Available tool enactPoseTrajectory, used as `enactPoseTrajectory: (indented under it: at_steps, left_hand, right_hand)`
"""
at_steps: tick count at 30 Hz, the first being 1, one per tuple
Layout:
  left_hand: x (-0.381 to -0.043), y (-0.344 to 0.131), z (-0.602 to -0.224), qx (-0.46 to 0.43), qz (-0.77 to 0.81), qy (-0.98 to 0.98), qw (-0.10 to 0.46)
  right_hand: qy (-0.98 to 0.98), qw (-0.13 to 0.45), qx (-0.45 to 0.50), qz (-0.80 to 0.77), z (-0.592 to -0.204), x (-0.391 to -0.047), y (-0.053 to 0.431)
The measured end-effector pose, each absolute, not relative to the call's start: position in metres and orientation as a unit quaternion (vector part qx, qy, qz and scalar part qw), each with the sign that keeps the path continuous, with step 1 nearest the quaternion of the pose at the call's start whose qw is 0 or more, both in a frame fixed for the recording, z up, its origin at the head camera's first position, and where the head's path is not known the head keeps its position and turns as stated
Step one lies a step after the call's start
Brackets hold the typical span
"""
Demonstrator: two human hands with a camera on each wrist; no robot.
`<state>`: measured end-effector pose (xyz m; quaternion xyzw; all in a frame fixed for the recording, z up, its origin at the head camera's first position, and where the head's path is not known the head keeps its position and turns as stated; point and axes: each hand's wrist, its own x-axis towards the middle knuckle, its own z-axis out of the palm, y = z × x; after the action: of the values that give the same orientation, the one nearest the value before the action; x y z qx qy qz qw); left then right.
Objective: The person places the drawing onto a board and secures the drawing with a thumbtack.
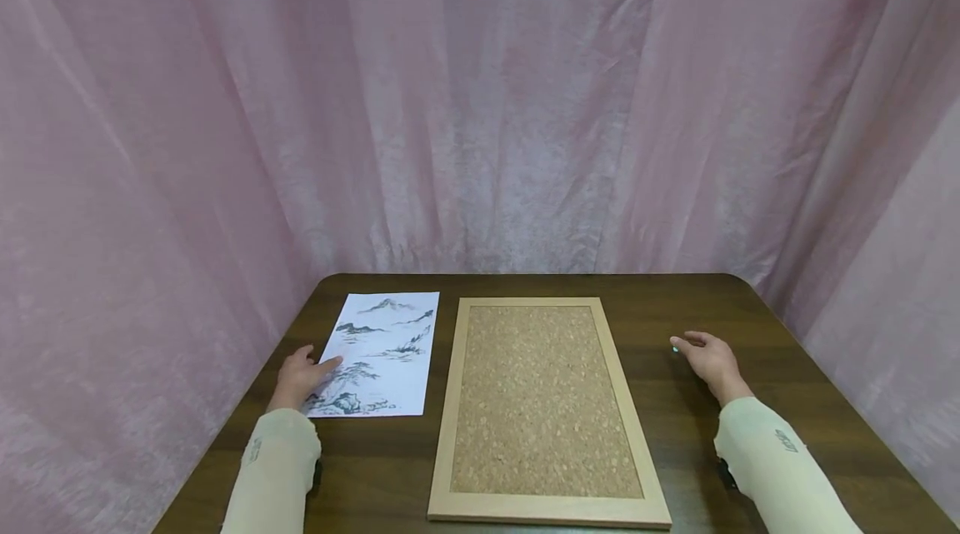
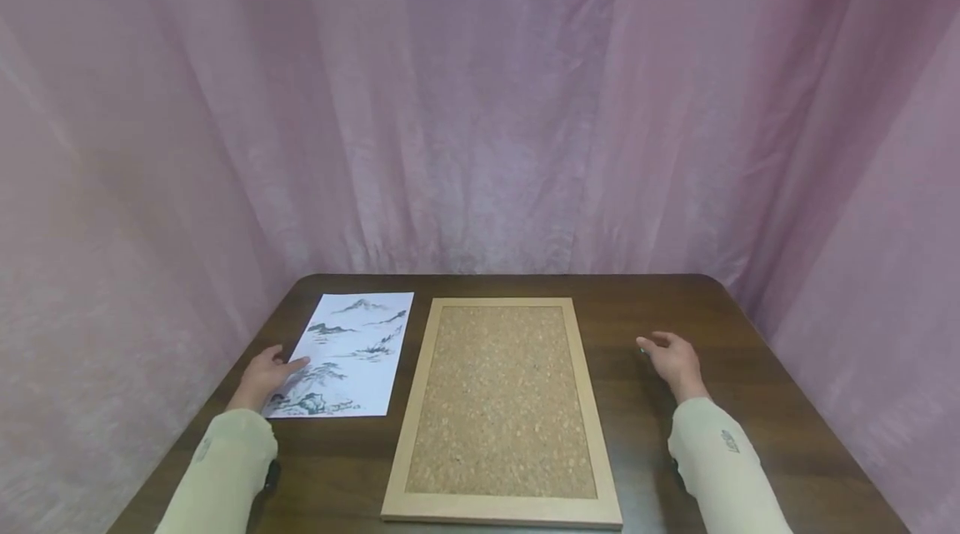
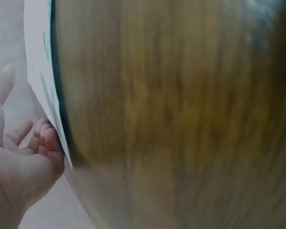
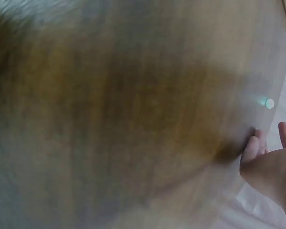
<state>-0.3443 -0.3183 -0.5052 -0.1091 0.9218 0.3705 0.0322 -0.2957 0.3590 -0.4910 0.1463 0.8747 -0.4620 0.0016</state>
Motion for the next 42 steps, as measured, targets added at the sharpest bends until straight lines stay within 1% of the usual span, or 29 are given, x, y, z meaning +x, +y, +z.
enactPoseTrajectory:
  at_steps: [7, 12, 20, 31, 42]
  left_hand:
    - [-0.339, -0.319, -0.502, -0.123, 0.371, 0.92, 0.027]
    - [-0.337, -0.315, -0.5, -0.135, 0.365, 0.921, 0.027]
    - [-0.334, -0.311, -0.499, -0.125, 0.338, 0.932, 0.021]
    - [-0.337, -0.308, -0.506, -0.11, 0.336, 0.935, -0.001]
    - [-0.343, -0.306, -0.51, -0.144, 0.351, 0.925, -0.003]
  right_hand:
    - [0.879, -0.018, 0.143, -0.456, -0.506, -0.299, 0.358]
    - [0.885, -0.034, 0.147, -0.439, -0.508, -0.299, 0.357]
    - [0.894, -0.042, 0.163, -0.415, -0.509, -0.303, 0.356]
    - [0.911, -0.07, 0.166, -0.371, -0.508, -0.305, 0.352]
    - [0.914, -0.083, 0.178, -0.355, -0.513, -0.309, 0.351]
